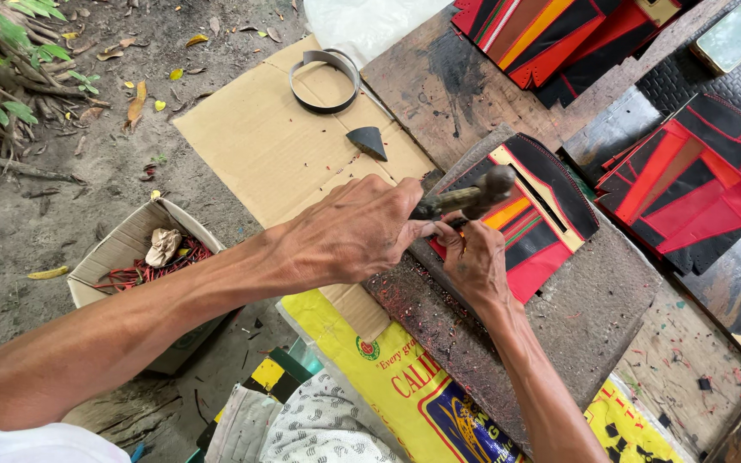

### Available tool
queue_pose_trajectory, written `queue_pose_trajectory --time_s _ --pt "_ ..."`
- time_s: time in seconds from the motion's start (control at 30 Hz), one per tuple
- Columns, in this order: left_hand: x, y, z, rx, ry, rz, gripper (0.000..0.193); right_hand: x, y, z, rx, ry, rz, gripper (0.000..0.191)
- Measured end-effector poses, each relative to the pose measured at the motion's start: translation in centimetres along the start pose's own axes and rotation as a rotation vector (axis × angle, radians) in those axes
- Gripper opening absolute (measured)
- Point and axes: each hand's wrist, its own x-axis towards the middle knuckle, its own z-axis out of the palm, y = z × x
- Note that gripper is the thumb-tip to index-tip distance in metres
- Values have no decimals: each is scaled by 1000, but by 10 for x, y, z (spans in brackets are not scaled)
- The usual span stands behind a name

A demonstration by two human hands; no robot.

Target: The person holds a colorful leather panel on a work board and uses a hammer to drive nails along its edge, steadying the panel with one hand while guiding nails with a small tool, repositioning the panel as they work around it.

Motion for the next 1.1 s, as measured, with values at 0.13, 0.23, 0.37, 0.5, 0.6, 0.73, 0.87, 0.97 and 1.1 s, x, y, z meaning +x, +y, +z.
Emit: queue_pose_trajectory --time_s 0.13,0.23,0.37,0.5,0.6,0.73,0.87,0.97,1.1 --pt "2 5 5 3 40 66 34 0 -1 -1 -46 -27 -6 9" --pt "3 4 7 71 27 99 37 -2 0 0 -99 -75 93 8" --pt "0 3 9 4 122 139 32 -5 2 2 54 25 -61 14" --pt "-2 4 6 38 62 108 35 -3 1 3 -15 31 -37 6" --pt "-2 5 5 51 38 97 33 -2 -2 3 -16 59 -91 5" --pt "-3 6 8 -56 200 157 35 -5 -6 2 37 38 -69 8" --pt "1 4 5 63 -6 74 33 -2 -3 4 -112 16 -25 8" --pt "3 7 2 56 95 149 29 -4 2 5 -8 45 -88 5" --pt "-1 19 1 -381 343 364 30 -5 7 7 -72 29 -96 8"
